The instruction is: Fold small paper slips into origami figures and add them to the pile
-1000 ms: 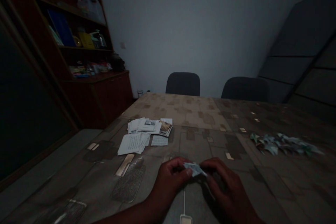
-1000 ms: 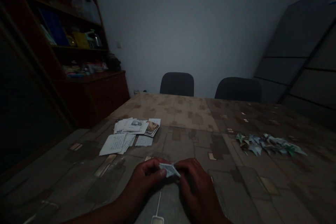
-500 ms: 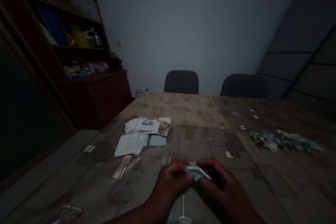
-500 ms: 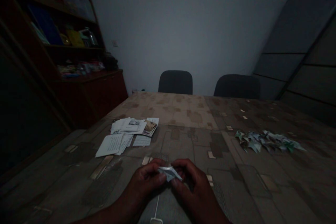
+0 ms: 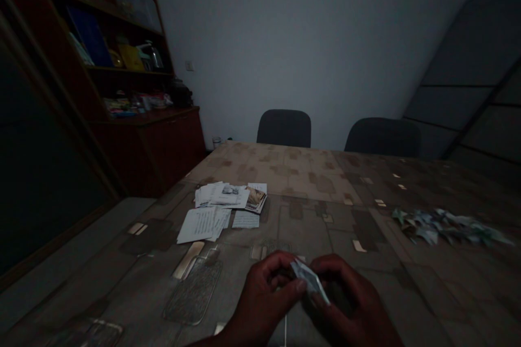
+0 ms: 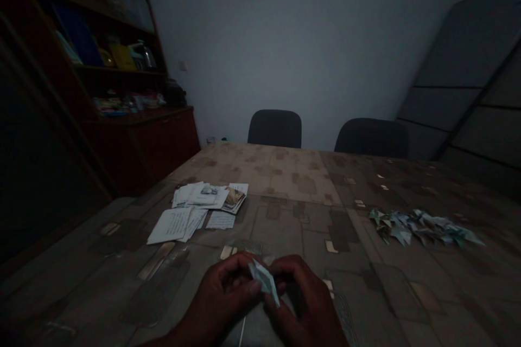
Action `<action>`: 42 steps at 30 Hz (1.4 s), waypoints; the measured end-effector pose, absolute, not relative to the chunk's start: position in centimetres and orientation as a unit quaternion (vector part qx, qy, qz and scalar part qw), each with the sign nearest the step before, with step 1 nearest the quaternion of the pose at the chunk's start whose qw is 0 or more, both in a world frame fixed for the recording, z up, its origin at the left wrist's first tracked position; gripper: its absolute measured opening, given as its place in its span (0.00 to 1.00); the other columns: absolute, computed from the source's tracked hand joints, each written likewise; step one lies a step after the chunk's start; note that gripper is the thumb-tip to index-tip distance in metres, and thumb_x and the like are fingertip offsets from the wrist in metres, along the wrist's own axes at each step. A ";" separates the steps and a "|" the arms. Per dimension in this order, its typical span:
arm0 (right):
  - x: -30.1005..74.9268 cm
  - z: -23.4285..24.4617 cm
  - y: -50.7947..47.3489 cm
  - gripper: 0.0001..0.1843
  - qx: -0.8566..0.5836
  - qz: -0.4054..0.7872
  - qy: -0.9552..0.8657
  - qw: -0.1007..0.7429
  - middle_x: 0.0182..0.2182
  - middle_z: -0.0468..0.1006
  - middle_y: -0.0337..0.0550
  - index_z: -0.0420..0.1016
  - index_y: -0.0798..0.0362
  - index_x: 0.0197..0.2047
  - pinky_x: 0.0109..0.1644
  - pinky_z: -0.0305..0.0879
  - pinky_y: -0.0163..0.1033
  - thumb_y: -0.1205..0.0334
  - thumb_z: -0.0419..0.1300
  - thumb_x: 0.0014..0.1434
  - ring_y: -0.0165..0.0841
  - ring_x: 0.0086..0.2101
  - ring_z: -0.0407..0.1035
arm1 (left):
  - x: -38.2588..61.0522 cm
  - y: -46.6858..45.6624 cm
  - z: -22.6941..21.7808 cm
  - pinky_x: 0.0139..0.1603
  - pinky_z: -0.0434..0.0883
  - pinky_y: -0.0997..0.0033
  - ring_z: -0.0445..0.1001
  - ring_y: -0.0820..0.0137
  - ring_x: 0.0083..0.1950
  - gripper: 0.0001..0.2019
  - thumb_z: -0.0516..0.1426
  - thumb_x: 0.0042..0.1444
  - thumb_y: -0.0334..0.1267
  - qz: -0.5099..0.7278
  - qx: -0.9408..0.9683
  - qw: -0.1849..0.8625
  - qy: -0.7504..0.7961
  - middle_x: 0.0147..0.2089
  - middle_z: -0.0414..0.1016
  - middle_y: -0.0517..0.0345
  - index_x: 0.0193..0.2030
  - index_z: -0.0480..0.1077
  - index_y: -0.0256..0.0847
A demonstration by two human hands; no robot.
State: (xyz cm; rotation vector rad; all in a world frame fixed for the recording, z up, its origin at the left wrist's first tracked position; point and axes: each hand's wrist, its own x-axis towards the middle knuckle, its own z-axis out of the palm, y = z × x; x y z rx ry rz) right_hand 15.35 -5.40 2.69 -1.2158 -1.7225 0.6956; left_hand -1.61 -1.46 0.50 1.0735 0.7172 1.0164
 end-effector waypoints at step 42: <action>14.8 0.6 -5.2 0.05 -0.485 0.255 -0.700 0.459 0.27 0.73 0.38 0.69 0.51 0.31 0.31 0.64 0.32 0.69 0.55 0.55 0.31 0.28 0.70 | -0.7 -1.3 0.4 0.24 0.59 0.79 0.65 0.76 0.23 0.07 0.61 0.36 0.24 0.408 0.478 0.654 0.421 0.20 0.68 0.64 0.23 0.68 0.37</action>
